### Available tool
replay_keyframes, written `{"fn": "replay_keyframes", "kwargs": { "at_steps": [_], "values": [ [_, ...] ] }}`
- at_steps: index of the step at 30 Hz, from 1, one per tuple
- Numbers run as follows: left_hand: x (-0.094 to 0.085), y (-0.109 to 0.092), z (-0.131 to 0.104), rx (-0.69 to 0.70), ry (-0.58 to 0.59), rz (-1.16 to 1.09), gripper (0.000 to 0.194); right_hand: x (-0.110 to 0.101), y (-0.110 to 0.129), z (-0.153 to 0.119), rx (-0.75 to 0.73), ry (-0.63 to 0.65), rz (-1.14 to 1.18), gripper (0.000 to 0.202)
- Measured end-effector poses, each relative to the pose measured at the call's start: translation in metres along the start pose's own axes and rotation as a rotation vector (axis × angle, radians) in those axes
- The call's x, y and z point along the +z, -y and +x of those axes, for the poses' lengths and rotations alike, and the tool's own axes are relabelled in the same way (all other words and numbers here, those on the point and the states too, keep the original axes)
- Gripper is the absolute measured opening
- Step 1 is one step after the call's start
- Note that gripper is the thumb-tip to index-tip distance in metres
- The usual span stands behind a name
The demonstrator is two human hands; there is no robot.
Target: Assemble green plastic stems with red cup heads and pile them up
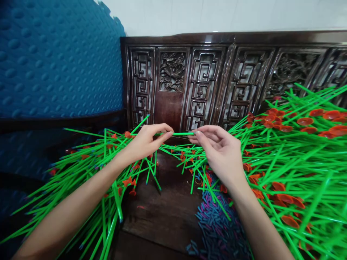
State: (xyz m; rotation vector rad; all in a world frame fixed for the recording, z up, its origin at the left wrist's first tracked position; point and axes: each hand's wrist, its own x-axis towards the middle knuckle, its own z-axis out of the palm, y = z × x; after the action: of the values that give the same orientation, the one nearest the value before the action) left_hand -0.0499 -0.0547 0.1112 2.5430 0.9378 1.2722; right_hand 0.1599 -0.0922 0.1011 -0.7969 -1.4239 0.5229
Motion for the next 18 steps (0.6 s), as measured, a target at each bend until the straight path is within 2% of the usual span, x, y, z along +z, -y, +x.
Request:
{"fn": "replay_keyframes", "kwargs": {
  "at_steps": [5, 13, 18],
  "values": [
    [-0.002, -0.001, 0.0, -0.004, 0.007, -0.024, 0.021, 0.0, 0.002, 0.002, 0.02, 0.014, 0.052, 0.022],
    [-0.004, 0.0, -0.001, 0.085, 0.016, -0.064, 0.019, -0.002, 0.01, -0.002, -0.009, 0.05, 0.037, 0.018],
    [-0.006, 0.005, 0.0, 0.159, -0.039, -0.013, 0.014, -0.003, 0.014, -0.004, -0.015, 0.091, 0.03, 0.02]
  ]
}}
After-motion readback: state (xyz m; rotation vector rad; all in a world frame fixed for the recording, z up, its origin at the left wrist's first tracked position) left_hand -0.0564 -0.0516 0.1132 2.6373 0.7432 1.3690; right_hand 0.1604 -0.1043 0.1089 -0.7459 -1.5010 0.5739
